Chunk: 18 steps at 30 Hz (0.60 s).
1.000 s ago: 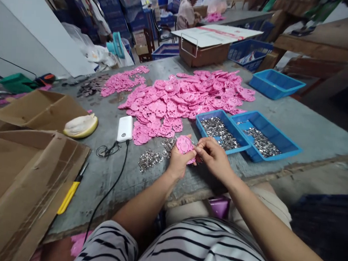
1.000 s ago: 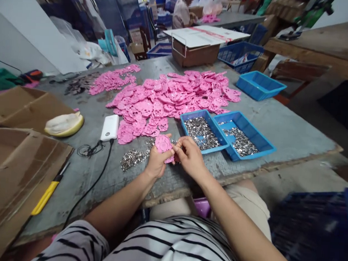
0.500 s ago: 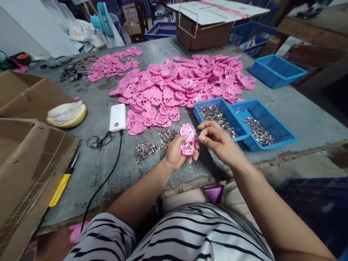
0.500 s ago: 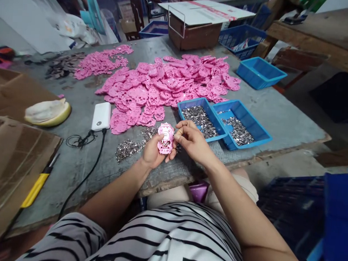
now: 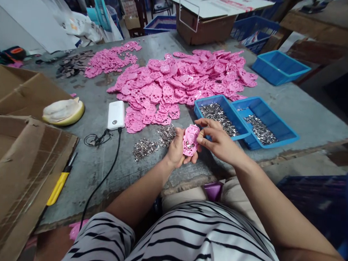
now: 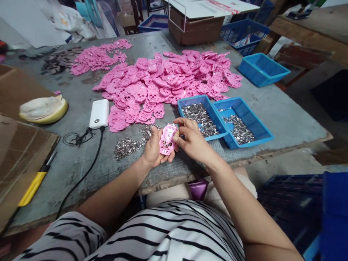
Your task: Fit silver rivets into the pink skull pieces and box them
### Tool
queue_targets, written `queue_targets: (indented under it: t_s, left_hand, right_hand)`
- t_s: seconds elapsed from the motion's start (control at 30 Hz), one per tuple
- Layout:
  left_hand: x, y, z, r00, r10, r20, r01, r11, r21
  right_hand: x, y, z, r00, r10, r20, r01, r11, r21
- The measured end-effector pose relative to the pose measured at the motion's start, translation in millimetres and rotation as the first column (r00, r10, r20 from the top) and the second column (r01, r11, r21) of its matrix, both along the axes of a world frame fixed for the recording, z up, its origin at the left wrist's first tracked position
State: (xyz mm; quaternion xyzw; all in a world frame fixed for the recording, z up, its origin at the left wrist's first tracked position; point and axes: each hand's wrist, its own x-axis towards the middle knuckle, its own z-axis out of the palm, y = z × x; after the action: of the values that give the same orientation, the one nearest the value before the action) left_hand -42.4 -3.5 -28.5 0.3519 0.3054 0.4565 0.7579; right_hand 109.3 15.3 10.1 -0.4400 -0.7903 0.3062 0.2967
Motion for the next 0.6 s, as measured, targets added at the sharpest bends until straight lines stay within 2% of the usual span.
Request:
queue_targets:
  t_s: [0.27,0.6]
  left_hand:
    - [0.7,-0.7,-2.0,0.999,0.008,0.031,-0.006,0.997,-0.076]
    - [1.0,-1.2,-1.3,0.999,0.0,0.047,0.003,0.997,-0.075]
  right_hand:
    - [0.8,2.4,-4.9,0.994,0.095,0.058,-0.094,0.996,-0.007]
    - [-1.3,4.9,-7.9,0.992,0.099,0.075,-0.099,0.995,0.003]
